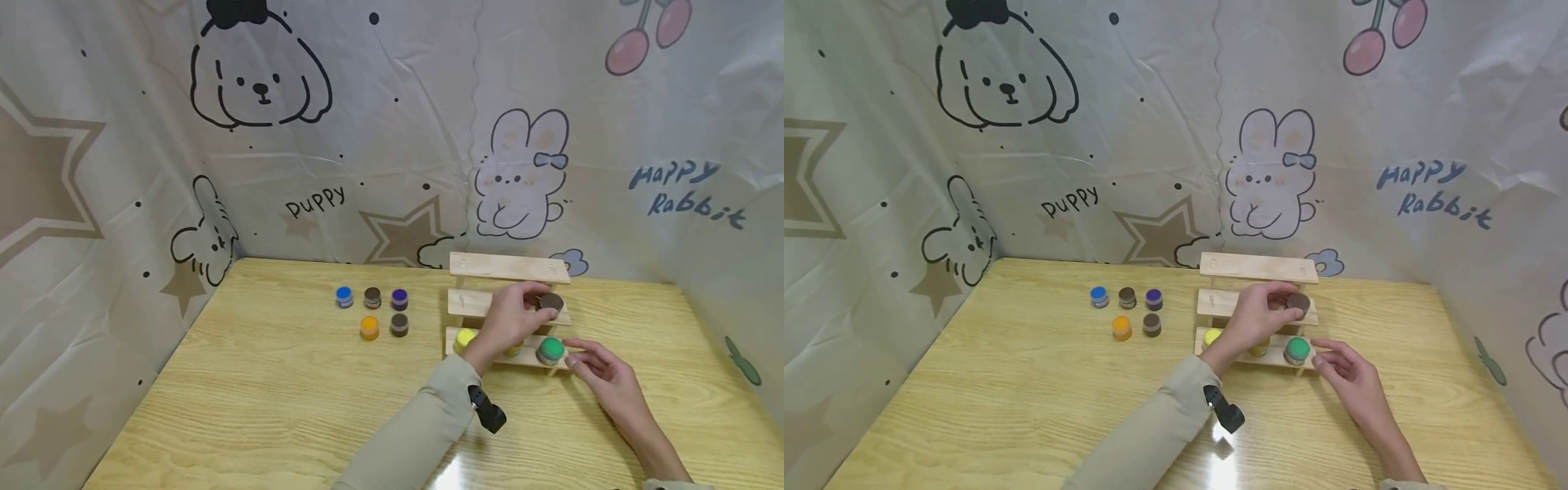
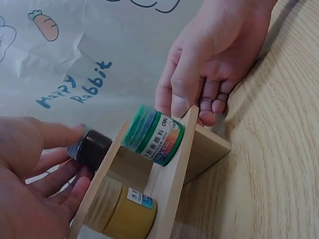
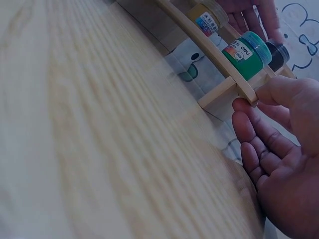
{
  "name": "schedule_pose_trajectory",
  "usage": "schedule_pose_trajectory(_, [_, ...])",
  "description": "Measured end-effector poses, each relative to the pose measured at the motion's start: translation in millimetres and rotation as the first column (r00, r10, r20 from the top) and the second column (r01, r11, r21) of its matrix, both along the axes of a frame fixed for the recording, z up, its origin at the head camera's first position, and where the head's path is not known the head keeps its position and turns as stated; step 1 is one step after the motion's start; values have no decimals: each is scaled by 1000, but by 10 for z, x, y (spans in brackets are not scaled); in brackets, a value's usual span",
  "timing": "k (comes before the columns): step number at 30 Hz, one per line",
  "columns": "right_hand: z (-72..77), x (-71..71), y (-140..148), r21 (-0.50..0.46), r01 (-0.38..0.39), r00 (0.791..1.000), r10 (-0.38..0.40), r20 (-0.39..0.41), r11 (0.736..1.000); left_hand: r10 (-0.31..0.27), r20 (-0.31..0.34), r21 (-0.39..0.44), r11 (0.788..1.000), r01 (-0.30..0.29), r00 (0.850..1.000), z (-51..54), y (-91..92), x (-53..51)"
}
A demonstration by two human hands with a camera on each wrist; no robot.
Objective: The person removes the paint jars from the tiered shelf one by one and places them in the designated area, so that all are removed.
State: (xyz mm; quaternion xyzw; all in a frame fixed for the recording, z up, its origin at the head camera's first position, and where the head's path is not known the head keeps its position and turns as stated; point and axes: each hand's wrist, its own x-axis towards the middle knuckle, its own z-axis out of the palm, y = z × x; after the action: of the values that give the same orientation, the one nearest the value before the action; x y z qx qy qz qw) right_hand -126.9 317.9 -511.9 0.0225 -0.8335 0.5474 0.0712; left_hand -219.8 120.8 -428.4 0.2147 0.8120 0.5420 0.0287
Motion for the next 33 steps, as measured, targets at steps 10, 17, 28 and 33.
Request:
schedule_pose_trajectory(10, [4,-3,-7,-12,6,1000,-6,7,1000,23,1,-4,1000,-23,1000,7,7,-20])
schedule_pose_trajectory(17, [4,0,-2,-14,9,1000,-9,17,1000,21,23,-11,1000,-20,1000,21,-21,-8])
schedule_pose_trajectory(28, [21,-5,16,-1,23,999,-23,40,1000,19,-4,114,993,-19,1000,19,-264,-63])
schedule_pose_trajectory(33, [12,-7,8,0,20,999,-20,35,1000,-16,-4,156,988,17,1000,52,-433,-57])
